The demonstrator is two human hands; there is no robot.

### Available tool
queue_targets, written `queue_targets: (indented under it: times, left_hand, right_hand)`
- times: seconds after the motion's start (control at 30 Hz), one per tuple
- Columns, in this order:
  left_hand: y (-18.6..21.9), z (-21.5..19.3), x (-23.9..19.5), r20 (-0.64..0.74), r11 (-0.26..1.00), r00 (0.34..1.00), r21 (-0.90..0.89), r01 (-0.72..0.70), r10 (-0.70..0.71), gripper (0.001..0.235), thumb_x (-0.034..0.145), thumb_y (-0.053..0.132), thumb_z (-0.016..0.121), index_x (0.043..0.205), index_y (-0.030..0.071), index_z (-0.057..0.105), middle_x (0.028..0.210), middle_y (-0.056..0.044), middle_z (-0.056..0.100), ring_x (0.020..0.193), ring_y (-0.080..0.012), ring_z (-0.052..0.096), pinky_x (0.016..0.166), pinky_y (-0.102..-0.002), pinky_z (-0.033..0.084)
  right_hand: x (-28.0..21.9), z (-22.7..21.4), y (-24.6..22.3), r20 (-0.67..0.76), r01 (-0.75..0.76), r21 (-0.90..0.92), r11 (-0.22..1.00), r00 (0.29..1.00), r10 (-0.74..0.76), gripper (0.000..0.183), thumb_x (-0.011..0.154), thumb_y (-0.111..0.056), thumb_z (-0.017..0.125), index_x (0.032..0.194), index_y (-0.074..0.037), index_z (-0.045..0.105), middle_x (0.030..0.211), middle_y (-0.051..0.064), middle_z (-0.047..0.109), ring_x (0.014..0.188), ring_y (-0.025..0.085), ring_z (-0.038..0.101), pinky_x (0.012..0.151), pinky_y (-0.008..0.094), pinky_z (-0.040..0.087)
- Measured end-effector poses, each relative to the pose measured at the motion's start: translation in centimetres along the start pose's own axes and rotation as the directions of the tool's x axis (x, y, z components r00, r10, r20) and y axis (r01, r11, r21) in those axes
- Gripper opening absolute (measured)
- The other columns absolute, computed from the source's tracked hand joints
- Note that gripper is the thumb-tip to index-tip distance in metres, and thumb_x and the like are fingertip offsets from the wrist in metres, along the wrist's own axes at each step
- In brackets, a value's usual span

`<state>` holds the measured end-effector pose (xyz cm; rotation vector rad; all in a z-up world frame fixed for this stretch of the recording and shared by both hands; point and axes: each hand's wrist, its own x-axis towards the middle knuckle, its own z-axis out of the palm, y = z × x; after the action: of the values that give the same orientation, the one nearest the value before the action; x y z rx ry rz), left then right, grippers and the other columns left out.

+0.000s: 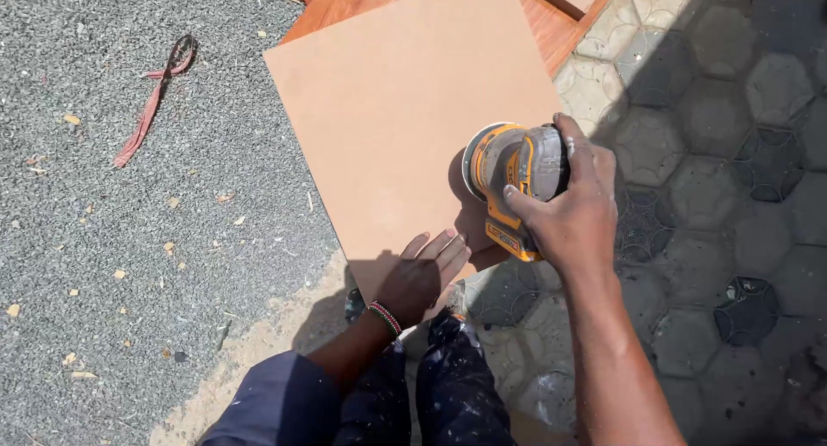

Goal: The person uses a yellow and black cordless orbital sander to smooth the surface of a rectangular piece of light-colored wood. They hold the wood steady with their left hand while moving the sander across the surface with their right hand, working on different sections of the board.

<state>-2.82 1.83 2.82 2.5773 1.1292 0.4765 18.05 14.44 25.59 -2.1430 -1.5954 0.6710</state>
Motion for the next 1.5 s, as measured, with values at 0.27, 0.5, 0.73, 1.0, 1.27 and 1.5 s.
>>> queue_targets:
  times: [0.27, 0.5, 0.73, 1.0, 1.27, 1.5]
  left_hand:
    - [-18.4, -1.9, 2.4, 0.067, -0.103, -0.081, -0.493, 0.864, -0.994, 0.109, 0.117, 0.092, 0.046, 0.169, -0.004, 0.048, 0.168, -0.033, 0.05, 0.16, -0.0586, 0.05, 0.128, -0.066, 0.046]
    - [-19.5, -6.1, 4.2, 0.063, 0.041, 0.074, -0.417, 0.908, -0.995, 0.087, 0.128, 0.077, 0.034, 0.147, 0.0, 0.07, 0.125, -0.037, 0.08, 0.131, -0.06, 0.076, 0.108, -0.072, 0.06]
    - [-26.2, -8.4, 14.2, 0.043, 0.409, 0.42, -0.159, 0.899, -0.907, 0.1, 0.122, 0.093, 0.032, 0.148, 0.004, 0.071, 0.121, -0.035, 0.082, 0.125, -0.0596, 0.079, 0.103, -0.073, 0.06]
    - [-25.3, -3.7, 21.1, -0.246, 0.696, 0.74, 0.252, 0.672, -0.625, 0.07, 0.116, 0.055, 0.081, 0.16, 0.006, 0.059, 0.152, -0.019, 0.057, 0.145, -0.045, 0.059, 0.118, -0.061, 0.05]
    - [-11.5, 2.7, 27.9, 0.03, 0.926, 0.936, 0.164, 0.341, -0.35, 0.094, 0.124, 0.076, 0.047, 0.19, 0.009, 0.036, 0.197, -0.017, 0.03, 0.184, -0.0412, 0.019, 0.146, -0.073, 0.017]
    - [-11.8, 4.9, 34.0, -0.199, 0.966, 0.974, 0.21, 0.149, -0.107, 0.068, 0.117, 0.03, 0.073, 0.177, 0.003, 0.056, 0.184, -0.021, 0.05, 0.173, -0.0445, 0.043, 0.141, -0.069, 0.034]
  right_hand:
    - [1.5, -0.4, 0.5, -0.082, 0.025, 0.064, 0.998, 0.996, -0.02, 0.108, 0.084, -0.025, 0.099, 0.182, -0.032, 0.055, 0.151, 0.025, 0.057, 0.143, 0.065, 0.066, 0.116, 0.078, 0.052]
    - [1.8, -1.2, 1.9, -0.119, -0.028, 0.137, 0.99, 0.992, 0.044, 0.107, 0.087, -0.021, 0.098, 0.183, -0.027, 0.052, 0.15, 0.027, 0.054, 0.145, 0.067, 0.062, 0.117, 0.081, 0.05]
    - [1.3, -1.5, 3.2, -0.135, -0.072, 0.141, 0.987, 0.987, 0.091, 0.107, 0.085, -0.021, 0.099, 0.182, -0.026, 0.053, 0.151, 0.028, 0.054, 0.146, 0.067, 0.062, 0.115, 0.081, 0.052]
    - [0.0, -3.1, 6.7, -0.197, -0.079, 0.186, 0.979, 0.973, 0.116, 0.108, 0.085, -0.021, 0.099, 0.183, -0.02, 0.054, 0.149, 0.034, 0.053, 0.142, 0.07, 0.061, 0.113, 0.084, 0.05]
    - [-4.9, -2.8, 14.1, -0.204, -0.144, 0.156, 0.977, 0.963, 0.175, 0.11, 0.077, -0.019, 0.099, 0.178, -0.017, 0.055, 0.154, 0.025, 0.056, 0.144, 0.05, 0.063, 0.121, 0.064, 0.05]
    - [-11.7, 0.2, 19.1, -0.225, -0.083, 0.305, 0.949, 0.962, 0.157, 0.105, 0.08, -0.044, 0.094, 0.169, -0.001, 0.058, 0.162, 0.021, 0.061, 0.154, 0.035, 0.063, 0.134, 0.049, 0.05]
